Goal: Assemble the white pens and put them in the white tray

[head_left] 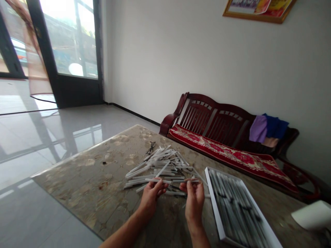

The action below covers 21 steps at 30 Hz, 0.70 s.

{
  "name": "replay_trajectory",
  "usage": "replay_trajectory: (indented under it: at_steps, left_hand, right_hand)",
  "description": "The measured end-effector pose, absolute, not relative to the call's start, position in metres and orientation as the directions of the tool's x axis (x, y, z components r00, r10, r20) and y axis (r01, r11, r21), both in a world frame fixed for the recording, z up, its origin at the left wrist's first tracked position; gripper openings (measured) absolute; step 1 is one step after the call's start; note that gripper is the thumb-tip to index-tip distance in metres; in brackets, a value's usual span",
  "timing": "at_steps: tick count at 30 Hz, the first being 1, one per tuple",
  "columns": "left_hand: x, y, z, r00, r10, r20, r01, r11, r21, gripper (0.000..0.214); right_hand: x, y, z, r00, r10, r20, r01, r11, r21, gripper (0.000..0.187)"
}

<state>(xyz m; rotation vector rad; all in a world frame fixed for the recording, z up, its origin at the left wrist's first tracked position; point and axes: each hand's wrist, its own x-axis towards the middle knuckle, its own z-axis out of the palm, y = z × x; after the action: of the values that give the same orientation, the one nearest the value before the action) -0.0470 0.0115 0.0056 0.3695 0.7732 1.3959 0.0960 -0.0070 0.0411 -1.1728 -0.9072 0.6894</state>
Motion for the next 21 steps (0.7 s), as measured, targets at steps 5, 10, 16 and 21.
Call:
replay_trajectory:
  at_steps: [5,10,16,21]
  left_hand:
    - [-0.047,0.009,0.009,0.051,0.968,-0.248,-0.735,0.204,0.646,0.042]
    - [-0.044,0.005,0.01,0.121,0.967,-0.224,-0.711,0.242,0.66,0.039]
    - [-0.05,0.009,0.009,0.139,0.954,-0.265,-0.772,0.271,0.574,0.033]
    - [-0.053,0.012,0.009,0.064,0.947,-0.316,-0.81,0.234,0.537,0.033]
  right_hand:
    - [0.094,-0.013,0.035,0.479,0.855,0.198,-0.045,0.249,-0.968,0.027]
    - [0.088,-0.02,0.026,0.41,0.894,0.183,0.005,0.199,-0.98,0.027]
    - [0.108,-0.016,0.01,0.316,0.927,0.202,0.175,0.152,-0.973,0.024]
    - [0.159,0.017,0.015,0.334,0.9,0.28,0.512,0.076,-0.855,0.023]
